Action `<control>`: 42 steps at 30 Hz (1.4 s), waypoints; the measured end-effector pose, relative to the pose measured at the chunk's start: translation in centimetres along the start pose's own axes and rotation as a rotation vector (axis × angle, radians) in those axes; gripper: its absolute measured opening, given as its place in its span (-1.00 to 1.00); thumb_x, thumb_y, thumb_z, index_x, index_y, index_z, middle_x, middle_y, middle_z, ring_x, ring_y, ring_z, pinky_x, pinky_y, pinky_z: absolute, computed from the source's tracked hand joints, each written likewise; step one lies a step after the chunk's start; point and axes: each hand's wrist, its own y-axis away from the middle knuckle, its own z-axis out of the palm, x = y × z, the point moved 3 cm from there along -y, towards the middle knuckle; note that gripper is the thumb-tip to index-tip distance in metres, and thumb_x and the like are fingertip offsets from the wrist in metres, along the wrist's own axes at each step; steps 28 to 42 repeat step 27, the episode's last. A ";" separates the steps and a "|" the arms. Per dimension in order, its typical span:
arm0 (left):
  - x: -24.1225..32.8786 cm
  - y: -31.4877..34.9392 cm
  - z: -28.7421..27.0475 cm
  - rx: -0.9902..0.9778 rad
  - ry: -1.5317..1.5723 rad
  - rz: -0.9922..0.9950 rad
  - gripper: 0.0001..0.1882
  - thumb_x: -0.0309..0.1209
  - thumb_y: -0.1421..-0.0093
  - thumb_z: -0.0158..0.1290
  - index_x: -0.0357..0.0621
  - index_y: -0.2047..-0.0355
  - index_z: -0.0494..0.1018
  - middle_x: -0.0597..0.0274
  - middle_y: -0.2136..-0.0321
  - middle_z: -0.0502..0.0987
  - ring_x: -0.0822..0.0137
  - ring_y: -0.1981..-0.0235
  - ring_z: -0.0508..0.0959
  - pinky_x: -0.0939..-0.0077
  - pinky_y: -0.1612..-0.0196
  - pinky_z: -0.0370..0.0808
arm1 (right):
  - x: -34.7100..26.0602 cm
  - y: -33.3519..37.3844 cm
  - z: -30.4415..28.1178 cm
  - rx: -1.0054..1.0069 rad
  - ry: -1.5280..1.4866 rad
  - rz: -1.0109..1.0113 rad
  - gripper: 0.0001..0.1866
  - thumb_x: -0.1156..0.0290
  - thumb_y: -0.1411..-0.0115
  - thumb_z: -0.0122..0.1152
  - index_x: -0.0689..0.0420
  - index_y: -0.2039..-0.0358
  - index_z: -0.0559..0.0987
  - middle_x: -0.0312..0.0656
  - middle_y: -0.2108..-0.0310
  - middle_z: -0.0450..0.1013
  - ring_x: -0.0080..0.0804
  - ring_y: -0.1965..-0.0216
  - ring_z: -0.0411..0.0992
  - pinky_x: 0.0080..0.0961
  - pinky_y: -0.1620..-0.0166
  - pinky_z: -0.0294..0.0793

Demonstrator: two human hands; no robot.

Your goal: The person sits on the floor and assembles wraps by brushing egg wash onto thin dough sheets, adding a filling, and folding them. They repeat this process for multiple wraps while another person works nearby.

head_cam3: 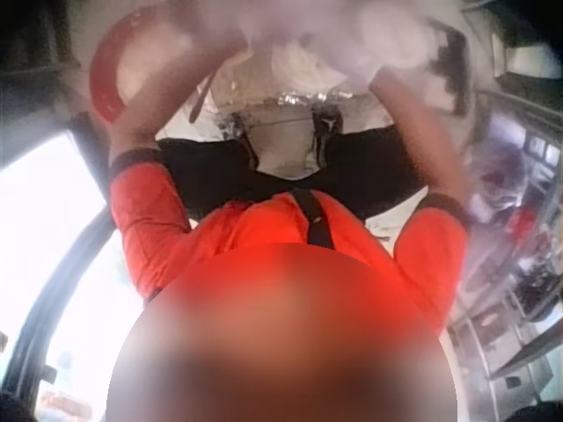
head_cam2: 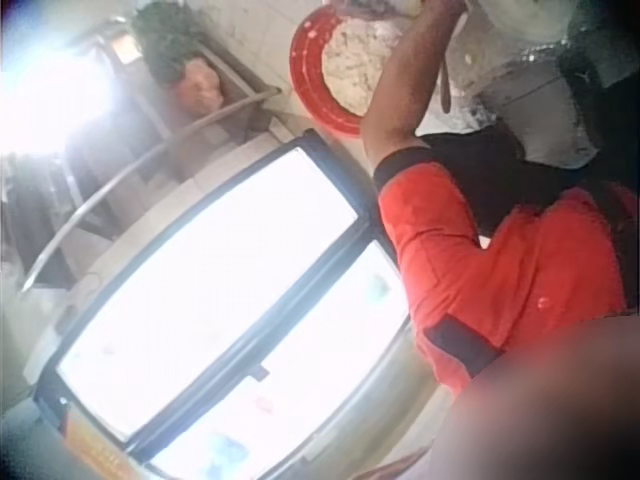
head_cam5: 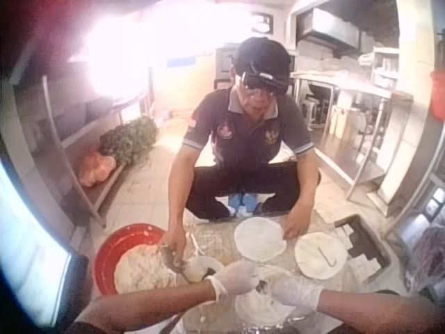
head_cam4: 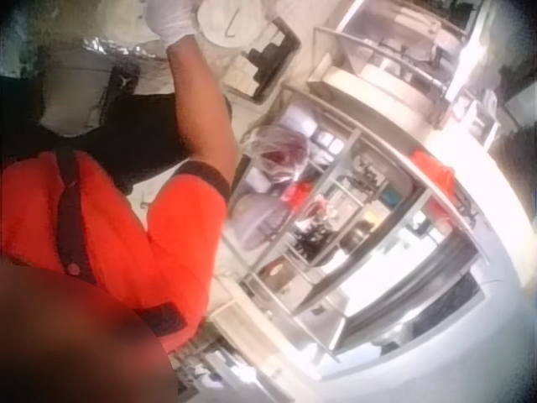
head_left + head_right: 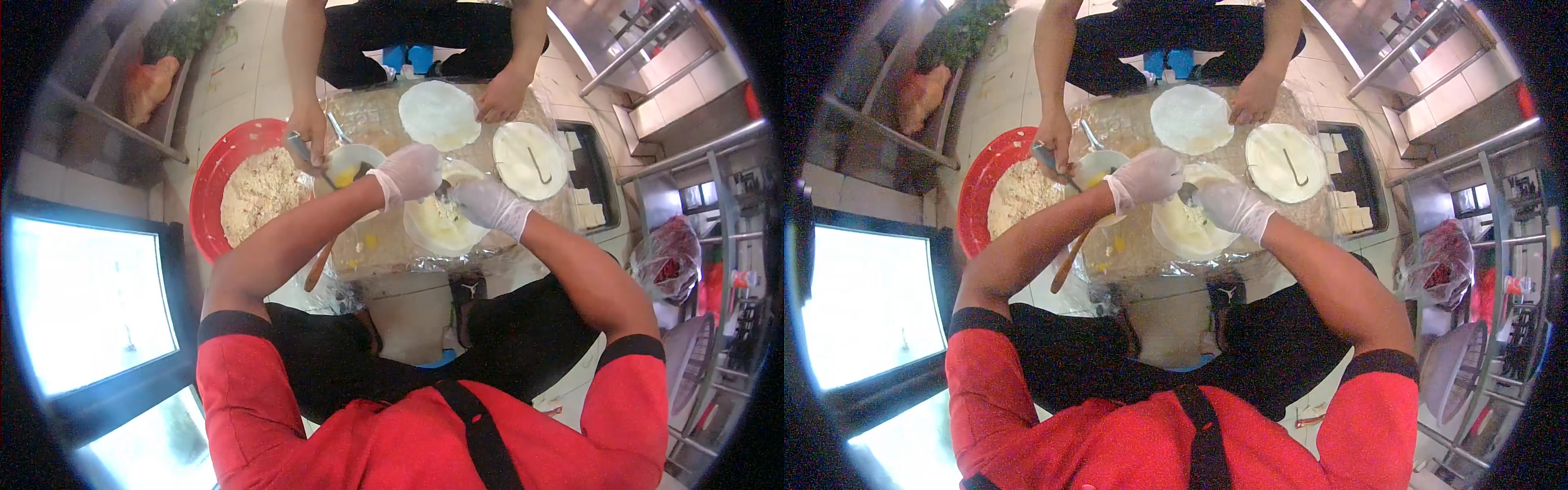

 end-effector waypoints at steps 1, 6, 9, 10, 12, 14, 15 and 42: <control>-0.1 -0.1 0.2 0.047 0.003 -0.026 -0.76 -0.40 -0.06 -0.04 -0.33 0.59 0.49 -0.21 0.59 0.51 -0.14 0.52 0.56 0.10 0.36 0.51 | 0.9 0.0 1.7 0.017 0.011 -0.005 -0.79 0.38 -0.12 0.13 0.14 0.24 0.58 0.02 0.36 0.52 0.02 0.32 0.54 -0.12 0.21 0.53; 2.1 1.4 -3.2 -0.012 -0.119 0.009 -0.76 -0.39 -0.08 -0.05 -0.31 0.56 0.50 -0.18 0.55 0.52 -0.17 0.48 0.55 0.08 0.34 0.50 | 0.9 -0.5 1.0 -0.017 0.016 0.068 -0.79 0.37 -0.08 0.17 0.20 0.30 0.59 0.06 0.40 0.53 0.02 0.32 0.54 -0.14 0.21 0.53; 4.4 3.1 -8.2 -0.086 0.007 -0.022 -0.77 -0.38 -0.11 -0.05 -0.28 0.46 0.54 -0.12 0.57 0.52 -0.06 0.51 0.57 0.16 0.36 0.50 | 1.4 -0.8 2.8 0.083 0.055 -0.069 -0.81 0.37 -0.05 0.19 0.20 0.36 0.61 0.04 0.41 0.54 -0.01 0.33 0.55 -0.17 0.22 0.54; 5.2 4.2 -10.2 -0.113 0.056 -0.036 -0.77 -0.38 -0.12 -0.04 -0.26 0.42 0.56 -0.10 0.58 0.52 -0.02 0.52 0.57 0.20 0.37 0.50 | 0.0 -0.9 2.1 0.055 0.101 -0.092 -0.82 0.37 -0.04 0.20 0.19 0.37 0.61 0.03 0.41 0.55 -0.02 0.33 0.55 -0.18 0.22 0.54; 6.9 6.9 -13.8 -0.113 0.108 0.018 -0.76 -0.38 -0.20 -0.02 -0.26 0.32 0.59 0.07 0.62 0.54 0.25 0.60 0.54 0.40 0.44 0.47 | -0.4 -0.8 1.6 0.004 0.184 -0.069 -0.83 0.38 -0.03 0.20 0.17 0.39 0.62 0.01 0.41 0.55 -0.05 0.34 0.56 -0.19 0.22 0.54; 7.8 10.4 -17.0 -0.133 0.322 -0.234 -0.75 -0.39 -0.28 -0.02 -0.29 0.26 0.61 0.24 0.63 0.56 0.49 0.63 0.48 0.58 0.49 0.43 | -0.1 -1.5 2.0 -0.032 0.241 -0.016 -0.84 0.38 -0.03 0.19 0.17 0.40 0.62 -0.03 0.40 0.56 -0.06 0.34 0.56 -0.18 0.22 0.54; 7.7 12.5 -18.2 -0.146 0.323 -0.354 -0.76 -0.42 -0.26 -0.01 -0.26 0.22 0.61 0.21 0.60 0.56 0.49 0.60 0.52 0.58 0.48 0.43 | 0.2 -1.7 2.5 0.033 0.182 -0.032 -0.84 0.38 -0.04 0.18 0.16 0.40 0.62 -0.02 0.40 0.56 -0.06 0.35 0.56 -0.17 0.22 0.54; -12.5 36.6 -9.7 0.374 0.239 -0.892 -0.72 -0.33 -0.29 0.01 -0.18 0.13 0.63 0.21 0.48 0.65 0.40 0.51 0.58 0.47 0.41 0.47 | -0.7 -1.9 -3.7 -0.019 -0.038 0.050 -0.68 0.14 -0.30 0.00 0.05 0.20 0.63 0.02 0.42 0.58 0.04 0.35 0.58 -0.06 0.20 0.55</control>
